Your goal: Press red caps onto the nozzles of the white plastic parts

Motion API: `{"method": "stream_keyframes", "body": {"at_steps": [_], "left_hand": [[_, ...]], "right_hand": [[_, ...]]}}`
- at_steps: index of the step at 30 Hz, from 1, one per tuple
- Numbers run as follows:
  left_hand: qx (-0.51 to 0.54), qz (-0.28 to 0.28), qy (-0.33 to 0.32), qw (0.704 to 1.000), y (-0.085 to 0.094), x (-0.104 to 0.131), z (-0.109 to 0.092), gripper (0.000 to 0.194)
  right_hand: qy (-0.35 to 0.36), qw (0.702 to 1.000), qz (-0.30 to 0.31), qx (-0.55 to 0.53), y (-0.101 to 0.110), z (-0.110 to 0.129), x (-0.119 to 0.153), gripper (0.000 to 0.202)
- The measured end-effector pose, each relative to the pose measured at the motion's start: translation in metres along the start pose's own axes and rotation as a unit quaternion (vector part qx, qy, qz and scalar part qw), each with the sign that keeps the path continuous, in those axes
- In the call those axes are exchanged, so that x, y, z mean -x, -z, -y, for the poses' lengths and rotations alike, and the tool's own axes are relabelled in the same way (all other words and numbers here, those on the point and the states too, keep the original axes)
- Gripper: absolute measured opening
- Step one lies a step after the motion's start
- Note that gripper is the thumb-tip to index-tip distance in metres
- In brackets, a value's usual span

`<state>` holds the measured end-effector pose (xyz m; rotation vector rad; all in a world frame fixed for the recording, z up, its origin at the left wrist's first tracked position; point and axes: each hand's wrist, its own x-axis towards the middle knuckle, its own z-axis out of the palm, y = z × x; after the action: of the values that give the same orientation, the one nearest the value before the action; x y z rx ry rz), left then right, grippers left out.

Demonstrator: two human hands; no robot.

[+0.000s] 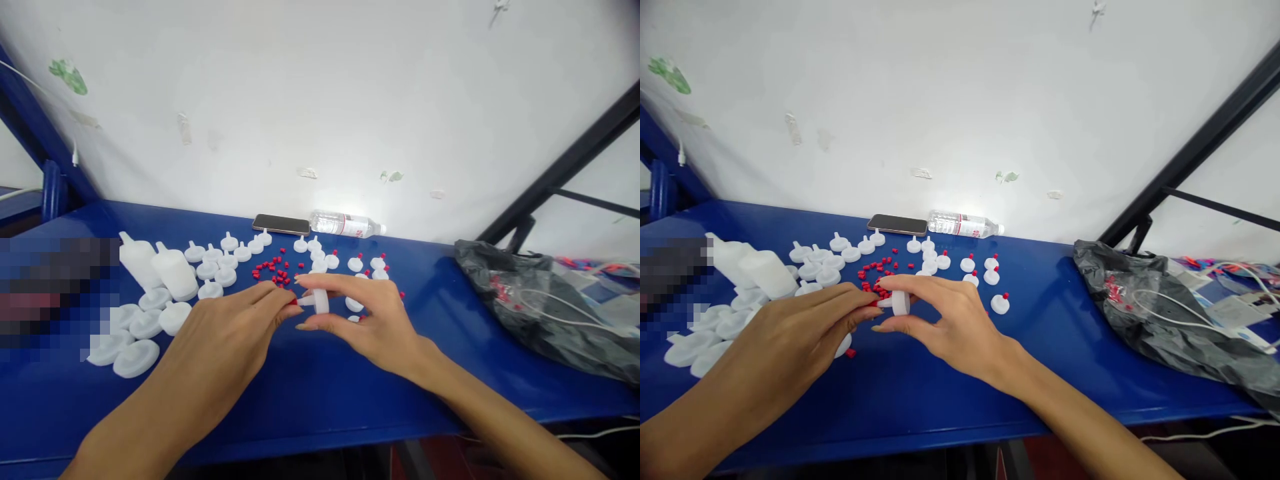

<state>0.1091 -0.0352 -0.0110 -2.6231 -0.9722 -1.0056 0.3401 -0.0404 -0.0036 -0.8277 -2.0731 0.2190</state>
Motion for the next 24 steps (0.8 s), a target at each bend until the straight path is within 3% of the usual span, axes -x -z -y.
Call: {"method": "stream_keyframes", "body": {"at_steps": [4, 10, 15, 19, 24], "left_hand": [[0.024, -0.01, -0.01, 1.0, 0.0, -0.002, -0.001, 0.043], [0.086, -0.024, 0.006, 0.996, 0.001, -0.004, -0.006, 0.037], [0.095, -0.034, 0.009, 0.995, 0.0, 0.0, -0.006, 0.034], [0.037, -0.038, -0.001, 0.999, -0.001, 0.0, -0.003, 0.035], [0.018, -0.019, 0.017, 1.0, 0.001, -0.001, 0.004, 0.039]], "right_hand": [[0.067, 0.997, -0.039, 0.016, -0.003, -0.003, 0.004, 0.038], [0.117, 0.992, -0.038, 0.024, -0.002, -0.003, 0.009, 0.038], [0.061, 0.998, -0.014, 0.006, -0.003, -0.002, 0.012, 0.041], [0.008, 0.999, -0.002, -0.03, -0.004, 0.0, 0.008, 0.036], [-0.006, 0.998, 0.051, 0.033, 0.0, -0.002, 0.001, 0.022]]}}
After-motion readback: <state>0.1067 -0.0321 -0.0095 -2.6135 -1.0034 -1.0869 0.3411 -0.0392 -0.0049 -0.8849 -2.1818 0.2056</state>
